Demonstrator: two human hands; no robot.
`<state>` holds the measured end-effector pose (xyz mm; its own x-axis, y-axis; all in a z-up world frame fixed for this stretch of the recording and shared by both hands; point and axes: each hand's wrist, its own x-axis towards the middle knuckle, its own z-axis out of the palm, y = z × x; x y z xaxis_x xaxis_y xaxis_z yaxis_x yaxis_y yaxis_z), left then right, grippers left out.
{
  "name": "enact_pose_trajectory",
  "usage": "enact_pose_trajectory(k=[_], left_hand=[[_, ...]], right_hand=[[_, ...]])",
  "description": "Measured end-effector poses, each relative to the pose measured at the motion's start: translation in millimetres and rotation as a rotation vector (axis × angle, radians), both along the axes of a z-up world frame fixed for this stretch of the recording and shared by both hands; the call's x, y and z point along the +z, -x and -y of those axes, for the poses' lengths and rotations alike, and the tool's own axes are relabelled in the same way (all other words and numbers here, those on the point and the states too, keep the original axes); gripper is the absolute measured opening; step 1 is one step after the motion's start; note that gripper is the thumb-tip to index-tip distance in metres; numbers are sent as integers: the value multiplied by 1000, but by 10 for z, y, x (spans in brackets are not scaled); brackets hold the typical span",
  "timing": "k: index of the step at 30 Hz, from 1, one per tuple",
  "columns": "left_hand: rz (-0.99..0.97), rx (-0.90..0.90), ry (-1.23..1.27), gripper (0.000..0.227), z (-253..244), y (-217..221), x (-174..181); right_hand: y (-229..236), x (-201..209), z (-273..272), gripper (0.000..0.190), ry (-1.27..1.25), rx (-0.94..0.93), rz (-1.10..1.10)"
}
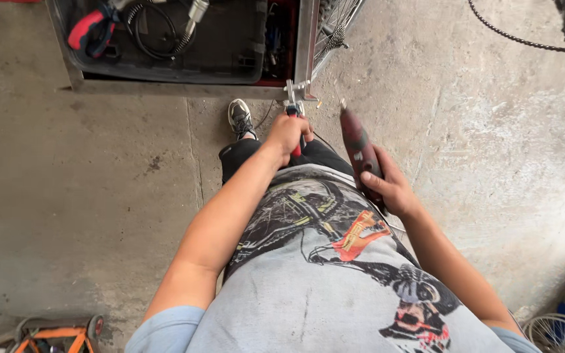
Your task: The person holds a metal bike part and uses a rotary tool to sand or grind its surface, then manipulates a small piece of cable using pliers and fits it into the metal part.
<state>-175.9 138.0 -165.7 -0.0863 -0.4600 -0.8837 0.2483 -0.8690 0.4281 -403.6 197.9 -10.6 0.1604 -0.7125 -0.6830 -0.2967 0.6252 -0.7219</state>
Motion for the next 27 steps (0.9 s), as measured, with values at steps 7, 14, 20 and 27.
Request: enact_pose_trajectory(k=[7,14,20,27], left_hand=[[31,38,96,21,116,-115,54],[95,-62,40,28,158,-391,78],[59,-108,47,28,138,-402,-301],[102,-95,52,20,163,-364,-53]], right_hand=[[139,-135,271,107,27,-266,876],[234,10,406,100,7,-198,1131],[102,6,341,99,69,-295,1067],[148,-186,216,90,71,-300,559]])
